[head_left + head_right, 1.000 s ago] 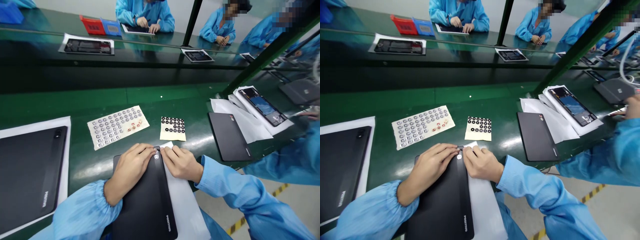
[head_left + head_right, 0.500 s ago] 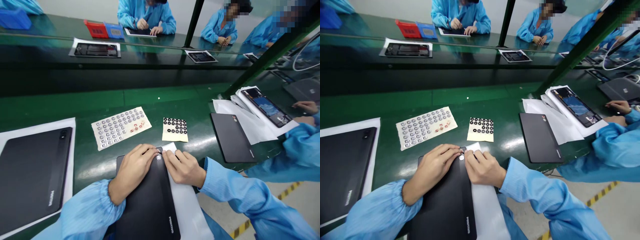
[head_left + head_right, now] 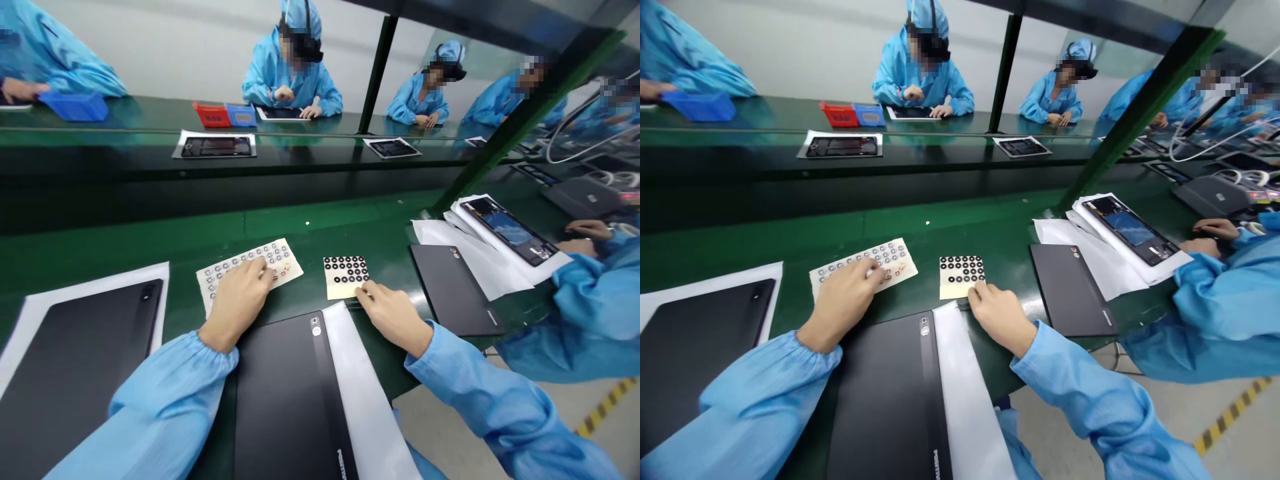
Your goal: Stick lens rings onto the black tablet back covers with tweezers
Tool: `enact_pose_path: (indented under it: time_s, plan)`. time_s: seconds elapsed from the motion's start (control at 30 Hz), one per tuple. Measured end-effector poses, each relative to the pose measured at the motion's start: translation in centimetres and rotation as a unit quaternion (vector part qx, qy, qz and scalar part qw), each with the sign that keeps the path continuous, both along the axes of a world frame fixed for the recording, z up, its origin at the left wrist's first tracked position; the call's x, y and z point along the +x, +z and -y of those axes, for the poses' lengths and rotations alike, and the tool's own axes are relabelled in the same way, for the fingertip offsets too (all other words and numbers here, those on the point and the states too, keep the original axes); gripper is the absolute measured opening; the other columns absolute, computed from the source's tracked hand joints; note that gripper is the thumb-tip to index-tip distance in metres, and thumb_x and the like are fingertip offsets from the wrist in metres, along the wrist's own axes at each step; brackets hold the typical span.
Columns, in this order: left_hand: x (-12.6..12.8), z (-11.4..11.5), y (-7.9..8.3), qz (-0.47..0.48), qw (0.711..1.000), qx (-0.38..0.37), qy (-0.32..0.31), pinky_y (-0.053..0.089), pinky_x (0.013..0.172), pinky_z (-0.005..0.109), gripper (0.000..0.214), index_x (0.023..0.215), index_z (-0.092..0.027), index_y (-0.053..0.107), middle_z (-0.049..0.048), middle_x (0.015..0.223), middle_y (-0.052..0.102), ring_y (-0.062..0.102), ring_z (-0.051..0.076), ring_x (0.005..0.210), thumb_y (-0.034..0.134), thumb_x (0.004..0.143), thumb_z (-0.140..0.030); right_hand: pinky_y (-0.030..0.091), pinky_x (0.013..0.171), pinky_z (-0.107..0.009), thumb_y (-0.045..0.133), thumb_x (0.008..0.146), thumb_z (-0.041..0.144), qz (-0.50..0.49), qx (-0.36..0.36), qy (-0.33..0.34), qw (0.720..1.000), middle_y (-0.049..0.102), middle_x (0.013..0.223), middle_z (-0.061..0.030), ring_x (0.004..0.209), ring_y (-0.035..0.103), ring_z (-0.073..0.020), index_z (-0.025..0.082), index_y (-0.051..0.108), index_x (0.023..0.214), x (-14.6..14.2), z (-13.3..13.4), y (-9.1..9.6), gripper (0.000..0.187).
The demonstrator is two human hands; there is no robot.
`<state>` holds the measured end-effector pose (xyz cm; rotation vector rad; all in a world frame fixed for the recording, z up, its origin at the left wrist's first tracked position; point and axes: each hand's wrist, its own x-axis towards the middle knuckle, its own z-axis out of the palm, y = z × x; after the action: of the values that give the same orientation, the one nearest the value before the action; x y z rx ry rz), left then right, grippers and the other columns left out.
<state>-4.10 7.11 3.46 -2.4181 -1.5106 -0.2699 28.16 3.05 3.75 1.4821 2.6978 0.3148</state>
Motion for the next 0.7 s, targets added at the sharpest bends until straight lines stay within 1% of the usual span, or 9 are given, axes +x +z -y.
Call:
enact_pose_path:
  time_s: [0.07, 0.1, 0.2, 0.23, 0.3, 0.4, 0.43, 0.57, 0.7]
  plan:
    - [-0.3, -0.3, 0.4, -0.044, 0.998, -0.03, -0.039, 0.05, 0.071, 0.043, 0.033, 0.09, -0.017, 0.071, 0.016, 0.093, 0.066, 0.065, 0.03, 0.083, 0.041, 0.093, -0.005, 0.034, 0.053, -0.031, 0.051, 0.098, 0.007, 0.021, 0.0, 0.039, 0.999, 0.067, 0.102, -0.0125, 0.083, 0.062, -0.0214, 0.011, 0.067, 0.108, 0.2, -0.3, -0.4, 0.019]
    - [-0.2, -0.2, 0.6, -0.021, 0.998, -0.048, -0.034, 0.051, 0.073, 0.044, 0.034, 0.089, -0.016, 0.072, 0.0172, 0.092, 0.066, 0.065, 0.032, 0.085, 0.04, 0.091, -0.004, 0.035, 0.054, -0.031, 0.051, 0.099, 0.008, 0.014, 0.001, 0.051, 0.999, 0.067, 0.101, -0.0124, 0.082, 0.062, -0.021, 0.011, 0.066, 0.107, 0.2, -0.5, -0.7, 0.018]
    - [1.6, 0.0, 1.2, 0.113, 0.988, -0.105, 0.017, 0.052, 0.08, 0.046, 0.034, 0.095, -0.016, 0.072, 0.0192, 0.104, 0.07, 0.067, 0.034, 0.094, 0.039, 0.094, -0.01, 0.037, 0.058, -0.029, 0.05, 0.102, 0.014, -0.054, 0.007, 0.054, 0.997, 0.067, 0.102, -0.0101, 0.085, 0.063, -0.0188, 0.013, 0.067, 0.109, 0.1, -1.0, -2.0, 0.018]
    - [2.6, 0.0, 1.2, 0.187, 0.97, -0.152, 0.034, 0.054, 0.081, 0.044, 0.031, 0.097, -0.017, 0.072, 0.0169, 0.104, 0.071, 0.069, 0.032, 0.093, 0.041, 0.097, -0.018, 0.038, 0.06, -0.029, 0.051, 0.102, 0.016, -0.08, 0.011, 0.049, 0.996, 0.068, 0.103, -0.0092, 0.086, 0.063, -0.0183, 0.014, 0.067, 0.11, 0.1, -1.1, -2.3, 0.018]
    - [4.9, -0.4, 0.8, 0.353, 0.884, -0.3, 0.053, 0.057, 0.08, 0.038, 0.025, 0.096, -0.019, 0.072, 0.0109, 0.094, 0.075, 0.073, 0.027, 0.085, 0.055, 0.097, -0.038, 0.039, 0.063, -0.028, 0.053, 0.102, 0.019, -0.123, 0.016, 0.043, 0.991, 0.069, 0.105, -0.0078, 0.089, 0.064, -0.0177, 0.016, 0.068, 0.112, 0.1, -1.1, -2.9, 0.019]
    - [8.2, -1.4, -0.5, 0.528, 0.694, -0.486, 0.056, 0.061, 0.079, 0.036, 0.038, 0.092, -0.017, 0.069, 0.0081, 0.082, 0.077, 0.077, 0.025, 0.079, 0.074, 0.084, -0.054, 0.04, 0.065, -0.027, 0.056, 0.1, 0.02, -0.198, -0.004, 0.041, 0.979, 0.071, 0.102, -0.0051, 0.088, 0.065, -0.0161, 0.02, 0.071, 0.111, 0.1, -1.3, -3.0, 0.019]
    - [9.0, -1.6, -1.0, 0.546, 0.668, -0.504, 0.05, 0.062, 0.081, 0.036, 0.04, 0.094, -0.017, 0.068, 0.0089, 0.084, 0.078, 0.078, 0.024, 0.081, 0.076, 0.082, -0.054, 0.041, 0.066, -0.026, 0.056, 0.1, 0.02, -0.237, -0.02, 0.037, 0.971, 0.071, 0.1, -0.004, 0.086, 0.065, -0.0152, 0.021, 0.072, 0.111, 0.0, -1.6, -2.9, 0.019]
    - [10.1, -1.8, -2.1, 0.589, 0.623, -0.513, 0.033, 0.063, 0.089, 0.034, 0.039, 0.104, -0.016, 0.065, 0.0088, 0.093, 0.08, 0.079, 0.021, 0.089, 0.076, 0.085, -0.048, 0.045, 0.074, -0.023, 0.064, 0.098, 0.024, -0.409, -0.091, 0.013, 0.908, 0.073, 0.093, -0.0024, 0.083, 0.066, -0.0138, 0.021, 0.077, 0.111, -1.3, -4.0, -2.5, 0.018]
    - [9.7, -1.4, -2.1, 0.604, 0.611, -0.511, 0.035, 0.064, 0.088, 0.032, 0.034, 0.109, -0.016, 0.064, 0.0061, 0.088, 0.08, 0.079, 0.019, 0.086, 0.075, 0.088, -0.04, 0.044, 0.067, -0.023, 0.072, 0.093, 0.032, -0.477, -0.129, -0.008, 0.869, 0.072, 0.08, -0.0008, 0.074, 0.064, -0.0135, 0.018, 0.078, 0.084, -2.7, -6.7, -2.5, 0.017]
